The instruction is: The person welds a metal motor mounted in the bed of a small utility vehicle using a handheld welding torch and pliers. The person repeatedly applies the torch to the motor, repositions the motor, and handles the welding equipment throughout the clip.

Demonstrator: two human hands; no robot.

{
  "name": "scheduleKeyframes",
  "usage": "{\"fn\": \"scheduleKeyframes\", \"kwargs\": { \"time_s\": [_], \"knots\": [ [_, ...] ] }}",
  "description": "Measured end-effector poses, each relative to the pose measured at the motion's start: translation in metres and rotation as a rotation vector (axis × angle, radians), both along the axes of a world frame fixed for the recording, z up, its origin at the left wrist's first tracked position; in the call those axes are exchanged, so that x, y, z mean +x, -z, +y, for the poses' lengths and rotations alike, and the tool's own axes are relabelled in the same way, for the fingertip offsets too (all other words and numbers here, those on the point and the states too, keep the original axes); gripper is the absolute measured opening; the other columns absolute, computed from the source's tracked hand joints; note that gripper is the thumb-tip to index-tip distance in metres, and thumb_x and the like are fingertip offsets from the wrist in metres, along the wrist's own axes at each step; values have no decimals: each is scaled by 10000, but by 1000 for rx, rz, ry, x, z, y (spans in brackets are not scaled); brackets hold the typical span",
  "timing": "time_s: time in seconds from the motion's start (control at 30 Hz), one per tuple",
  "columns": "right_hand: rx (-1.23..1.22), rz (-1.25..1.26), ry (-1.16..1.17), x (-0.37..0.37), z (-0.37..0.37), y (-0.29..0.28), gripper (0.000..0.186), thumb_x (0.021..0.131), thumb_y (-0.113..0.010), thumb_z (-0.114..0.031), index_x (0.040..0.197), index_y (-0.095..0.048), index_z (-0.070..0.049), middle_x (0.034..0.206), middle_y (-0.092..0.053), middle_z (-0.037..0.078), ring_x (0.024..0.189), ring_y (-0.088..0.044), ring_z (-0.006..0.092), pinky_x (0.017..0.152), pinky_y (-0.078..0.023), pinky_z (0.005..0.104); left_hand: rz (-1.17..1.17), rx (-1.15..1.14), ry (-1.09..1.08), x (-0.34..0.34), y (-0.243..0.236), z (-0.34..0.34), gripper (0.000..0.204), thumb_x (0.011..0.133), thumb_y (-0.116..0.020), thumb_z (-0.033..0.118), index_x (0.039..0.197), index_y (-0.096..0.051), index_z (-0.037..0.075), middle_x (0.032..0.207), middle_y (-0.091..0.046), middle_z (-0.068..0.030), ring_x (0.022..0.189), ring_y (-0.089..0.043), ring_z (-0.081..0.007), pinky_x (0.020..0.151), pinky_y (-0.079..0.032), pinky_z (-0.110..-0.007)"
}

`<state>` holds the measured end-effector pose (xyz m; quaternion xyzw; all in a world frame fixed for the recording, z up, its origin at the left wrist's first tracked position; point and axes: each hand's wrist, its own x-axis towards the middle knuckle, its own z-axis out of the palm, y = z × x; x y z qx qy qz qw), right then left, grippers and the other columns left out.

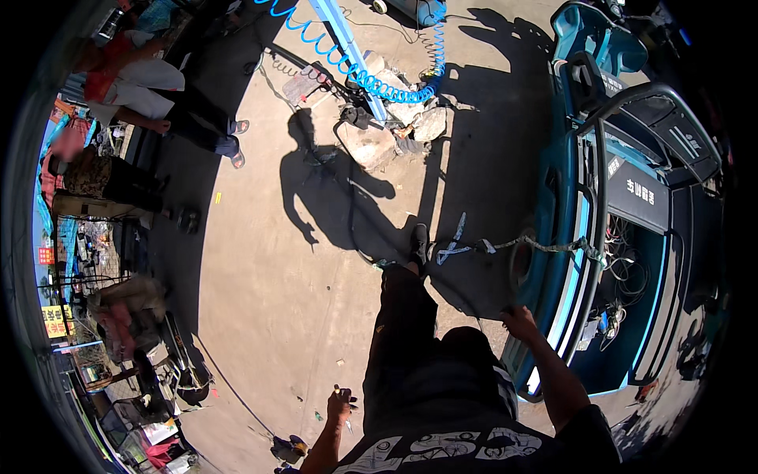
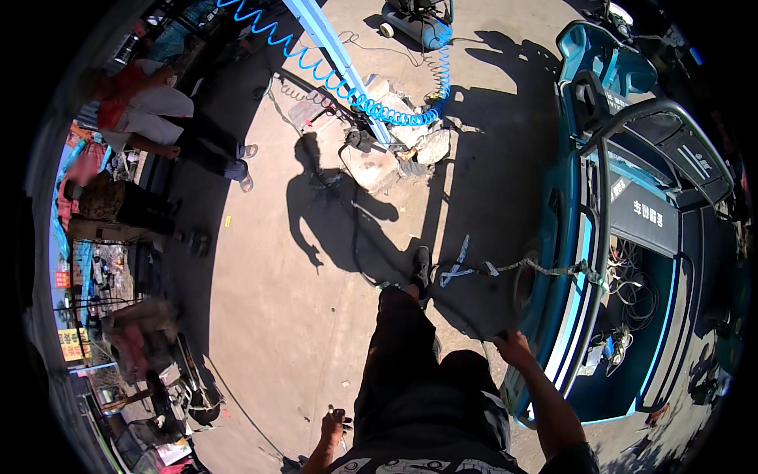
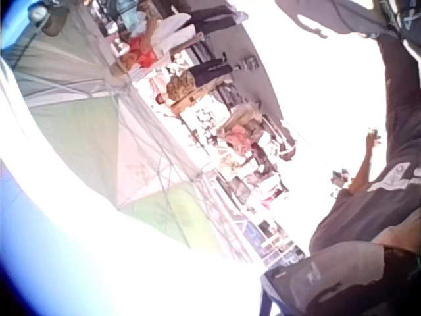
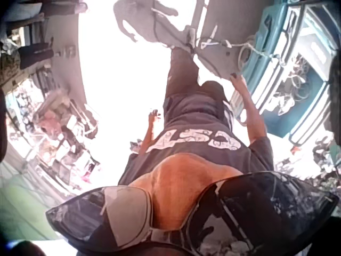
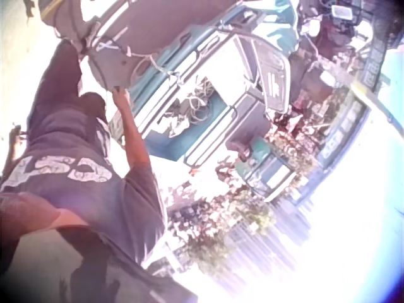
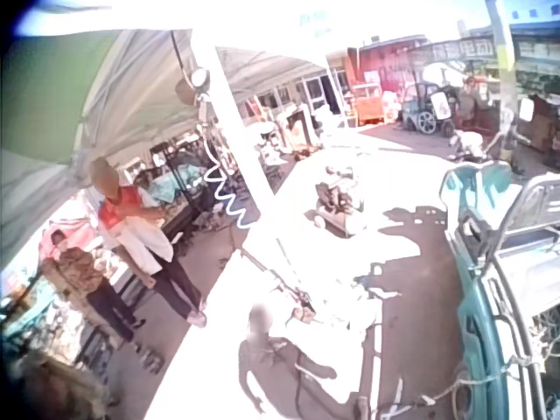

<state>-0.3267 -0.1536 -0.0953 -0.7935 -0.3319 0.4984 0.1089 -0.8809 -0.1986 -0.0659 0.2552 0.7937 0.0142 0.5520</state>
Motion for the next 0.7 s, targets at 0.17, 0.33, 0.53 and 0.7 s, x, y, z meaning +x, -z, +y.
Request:
{"fn": "scheduleKeyframes", "kwargs": {
  "time_s": [0.17,0.33,0.53,0.7],
  "knots": [
    [-1,-22,-86,23,136,28,348,808,-644,-328,944,-717,-16,886,-707,199,893,-693,351,803,-533,453,62,-4,284,38,48,119,228,932,-567,226,989,-605,8,961,-685,-211,689,-707,-244,511,-570,-372],
    [178,-214,-297,73,265,80,356,813,-627,-331,884,-702,10,834,-694,223,810,-688,376,743,-528,474,-80,-33,-81,121,54,273,209,937,-556,184,994,-610,-9,883,-696,-181,687,-696,-234,554,-559,-337],
    [4,-256,-622,89,507,107,357,871,-598,-323,1029,-667,-10,986,-665,246,922,-641,425,769,-521,489,-35,124,-437,170,25,310,361,947,-546,194,1191,-535,-71,791,-685,-127,621,-633,-168,509,-481,-293],
    [91,-379,-864,68,687,151,288,815,-596,-285,878,-690,-21,889,-678,237,861,-648,444,769,-513,507,36,-134,-595,239,27,275,388,931,-544,209,1191,-533,-79,853,-679,-162,772,-701,-211,551,-569,-315]
  ]
}}
